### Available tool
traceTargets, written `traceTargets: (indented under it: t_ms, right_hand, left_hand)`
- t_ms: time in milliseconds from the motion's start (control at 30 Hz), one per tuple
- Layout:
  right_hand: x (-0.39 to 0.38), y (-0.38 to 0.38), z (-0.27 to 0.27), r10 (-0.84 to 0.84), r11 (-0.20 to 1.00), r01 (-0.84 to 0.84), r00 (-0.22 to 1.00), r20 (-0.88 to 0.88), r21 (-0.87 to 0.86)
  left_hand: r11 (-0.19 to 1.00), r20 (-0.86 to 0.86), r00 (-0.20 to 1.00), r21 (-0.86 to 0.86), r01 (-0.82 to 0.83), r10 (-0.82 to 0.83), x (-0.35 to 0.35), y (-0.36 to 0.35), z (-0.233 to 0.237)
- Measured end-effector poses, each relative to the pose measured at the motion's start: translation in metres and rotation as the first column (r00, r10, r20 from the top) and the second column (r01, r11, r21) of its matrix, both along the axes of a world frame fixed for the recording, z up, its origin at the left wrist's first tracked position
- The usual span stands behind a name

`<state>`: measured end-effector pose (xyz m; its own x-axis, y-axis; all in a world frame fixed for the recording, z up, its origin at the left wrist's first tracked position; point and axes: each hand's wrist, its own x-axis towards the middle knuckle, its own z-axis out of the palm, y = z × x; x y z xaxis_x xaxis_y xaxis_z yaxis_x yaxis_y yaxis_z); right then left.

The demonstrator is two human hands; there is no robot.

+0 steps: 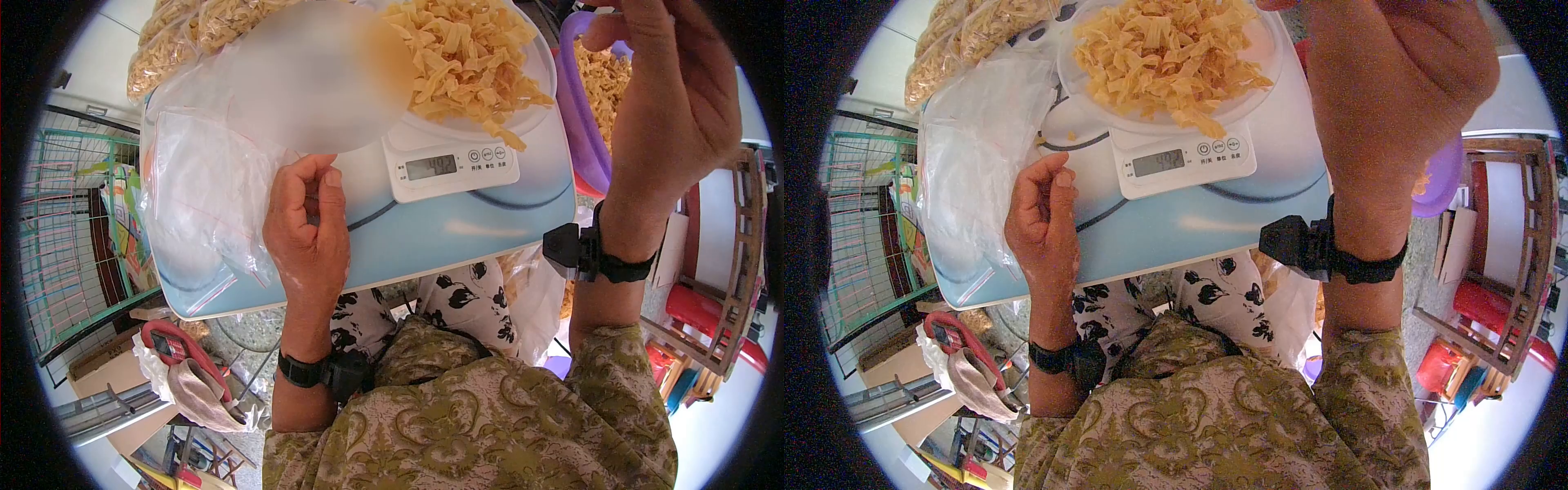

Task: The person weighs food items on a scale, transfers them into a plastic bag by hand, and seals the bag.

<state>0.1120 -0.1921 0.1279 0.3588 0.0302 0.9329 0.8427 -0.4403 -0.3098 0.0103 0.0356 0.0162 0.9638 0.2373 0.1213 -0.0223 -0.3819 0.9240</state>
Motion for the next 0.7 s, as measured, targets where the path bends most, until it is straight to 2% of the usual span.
traceTargets:
  t_ms: [100,167,200,233,267,300,333,400,533,600,633,700]
  right_hand:
    - [0.002,-0.005,-0.006,-0.011,1.000,0.009,0.996,-0.089,-0.021]
    - [0.003,-0.010,-0.011,0.035,0.988,-0.072,0.967,-0.254,-0.136]
    - [0.001,-0.010,-0.007,0.036,0.988,-0.072,0.966,-0.254,-0.136]
    - [-0.005,-0.010,-0.001,-0.108,0.935,-0.009,0.945,-0.309,-0.354]
    - [-0.013,-0.009,0.003,-0.257,0.829,0.033,0.909,-0.328,-0.558]
    - [-0.022,-0.001,0.003,-0.285,0.820,0.099,0.925,-0.252,-0.563]
    - [-0.026,0.000,0.006,-0.284,0.821,0.098,0.925,-0.253,-0.563]
    - [-0.030,-0.002,0.013,-0.418,0.778,0.132,0.838,-0.351,-0.614]
    - [-0.033,-0.012,0.014,-0.413,0.793,0.109,0.820,-0.397,-0.600]
    - [-0.038,-0.007,0.012,-0.436,0.822,0.208,0.828,-0.353,-0.529]
    - [-0.038,-0.014,0.009,-0.435,0.823,0.207,0.828,-0.353,-0.529]
    - [-0.037,-0.036,0.001,-0.159,0.921,-0.018,0.894,-0.419,-0.388]
  left_hand:
    - [1.000,0.017,1.000,-0.015,-0.007,0.007,0.000,0.001,-0.005]
    - [1.000,0.013,1.000,-0.005,-0.006,0.006,0.001,0.001,-0.002]
    - [1.000,0.009,1.000,0.004,-0.004,0.004,0.001,0.000,-0.002]
    - [1.000,0.009,1.000,0.004,-0.005,0.005,0.001,0.001,-0.002]
    - [1.000,0.010,1.000,-0.003,-0.002,0.002,0.000,0.001,-0.002]
    - [1.000,0.010,1.000,-0.011,0.001,-0.001,0.000,0.001,-0.003]
    - [1.000,0.009,1.000,-0.011,0.001,0.000,0.000,0.001,-0.003]
    - [1.000,0.003,1.000,0.016,0.008,-0.008,0.000,0.002,-0.003]
    - [1.000,0.013,1.000,-0.025,0.003,-0.003,0.000,0.001,-0.004]
    - [0.999,0.014,1.000,-0.047,0.003,-0.002,0.000,0.001,-0.004]
    - [0.999,0.014,1.000,-0.046,0.002,-0.001,0.000,0.001,-0.004]
    - [1.000,-0.002,1.000,-0.028,-0.001,0.001,0.000,0.001,-0.003]
